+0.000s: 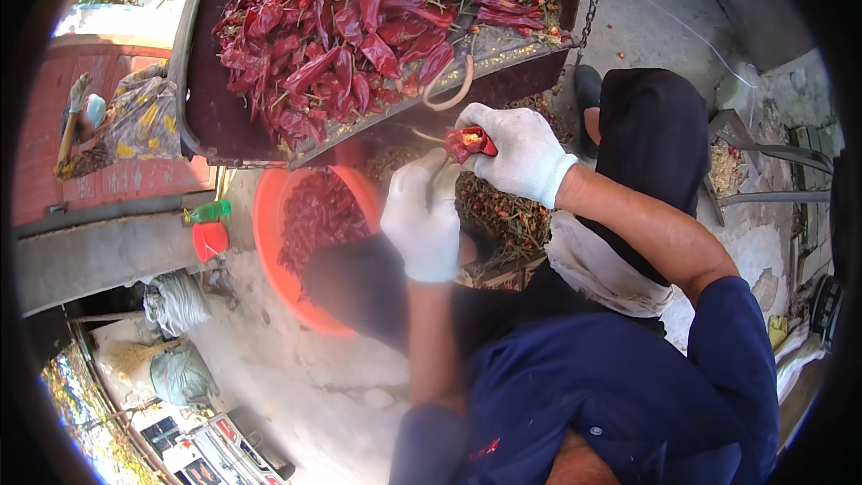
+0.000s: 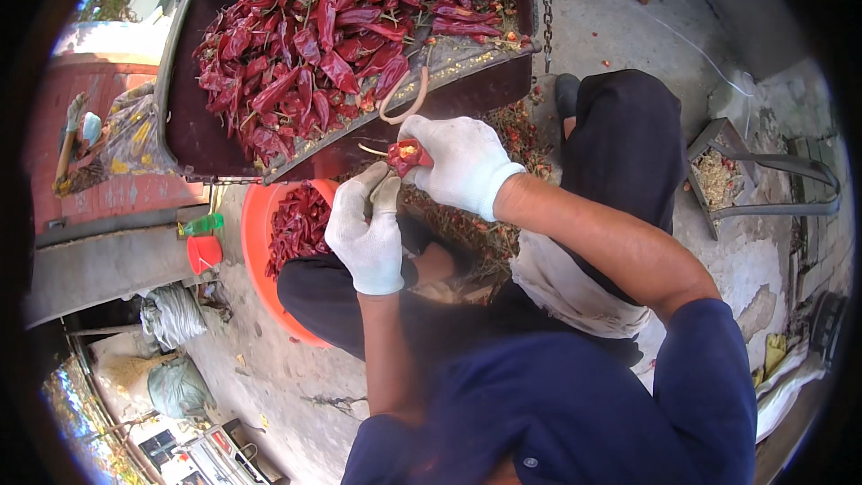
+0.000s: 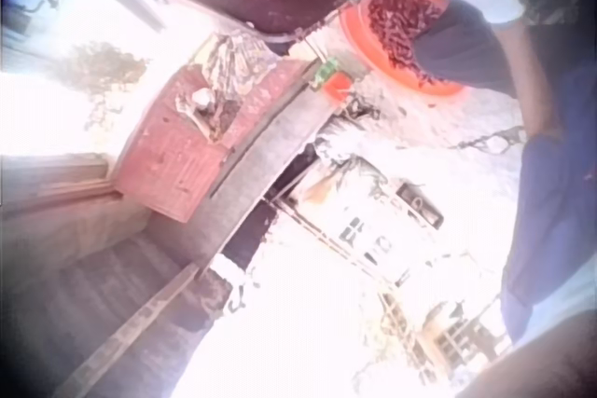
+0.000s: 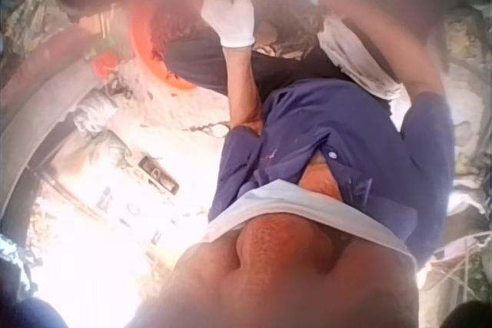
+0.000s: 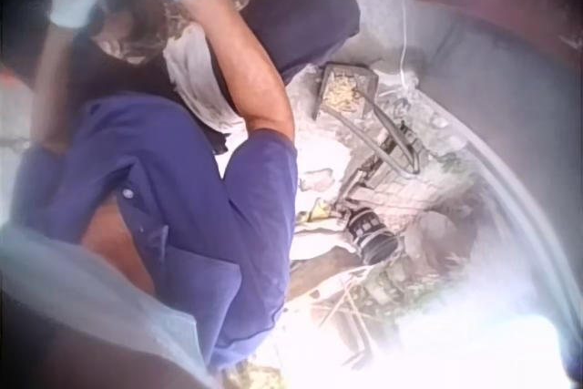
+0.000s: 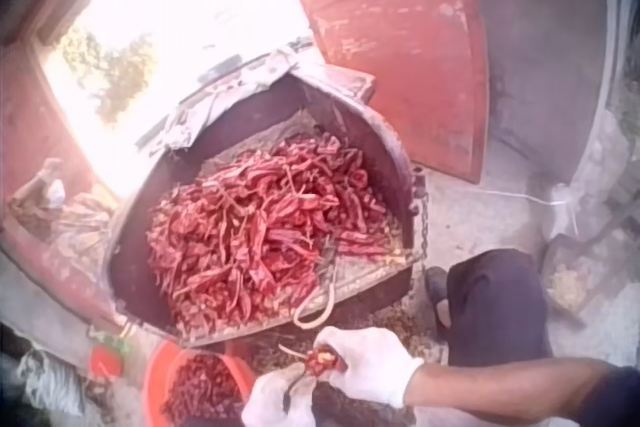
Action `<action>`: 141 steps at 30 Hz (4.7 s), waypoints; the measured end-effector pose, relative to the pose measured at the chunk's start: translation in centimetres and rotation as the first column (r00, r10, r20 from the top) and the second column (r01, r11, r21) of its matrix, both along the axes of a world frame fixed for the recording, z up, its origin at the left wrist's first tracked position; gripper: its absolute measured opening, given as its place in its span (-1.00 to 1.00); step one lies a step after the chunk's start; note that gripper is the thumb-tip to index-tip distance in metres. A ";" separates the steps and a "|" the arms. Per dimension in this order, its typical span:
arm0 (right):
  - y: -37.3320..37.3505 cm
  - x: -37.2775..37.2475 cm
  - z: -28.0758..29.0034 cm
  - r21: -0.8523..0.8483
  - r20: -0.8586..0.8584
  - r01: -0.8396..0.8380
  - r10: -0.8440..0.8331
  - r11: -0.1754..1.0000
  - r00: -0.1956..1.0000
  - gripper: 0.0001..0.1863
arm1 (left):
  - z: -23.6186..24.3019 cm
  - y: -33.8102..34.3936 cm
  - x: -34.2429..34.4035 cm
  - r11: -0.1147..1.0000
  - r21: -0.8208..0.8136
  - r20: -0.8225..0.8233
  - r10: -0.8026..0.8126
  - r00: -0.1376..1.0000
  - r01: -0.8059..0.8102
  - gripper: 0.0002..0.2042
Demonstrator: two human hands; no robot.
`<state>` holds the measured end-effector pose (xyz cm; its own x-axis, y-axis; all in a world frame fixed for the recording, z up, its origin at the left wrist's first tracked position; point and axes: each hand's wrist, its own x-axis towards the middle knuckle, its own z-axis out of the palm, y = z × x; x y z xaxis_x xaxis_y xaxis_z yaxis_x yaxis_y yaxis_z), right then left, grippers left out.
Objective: The person sits on the ground and uses a curved blade to remove stems from dried red chilies. They pick chilies from a large metal tray, cut the stems, and place the de-stemmed chilies into an orange basin while discarding the stems onto the floor.
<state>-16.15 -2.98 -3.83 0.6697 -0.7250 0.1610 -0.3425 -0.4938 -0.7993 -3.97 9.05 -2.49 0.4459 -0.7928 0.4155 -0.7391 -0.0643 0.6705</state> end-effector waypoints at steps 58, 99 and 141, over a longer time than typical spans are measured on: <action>-2.6 -1.0 2.1 0.853 0.315 -0.227 -0.116 0.470 0.942 -0.77 | 0.1 -8.3 11.4 0.876 0.013 0.483 0.417 0.770 -0.483 -0.65; -2.3 2.0 1.6 0.904 0.352 -0.305 -0.118 0.300 0.928 -0.83 | 1.8 -3.1 3.3 0.955 -0.222 0.567 -0.038 0.823 0.198 -0.74; -1.3 0.2 1.1 0.678 0.371 -0.226 -0.061 0.699 0.926 -0.75 | -0.7 -2.2 6.4 0.951 -0.021 -0.707 0.204 0.677 -0.308 -0.63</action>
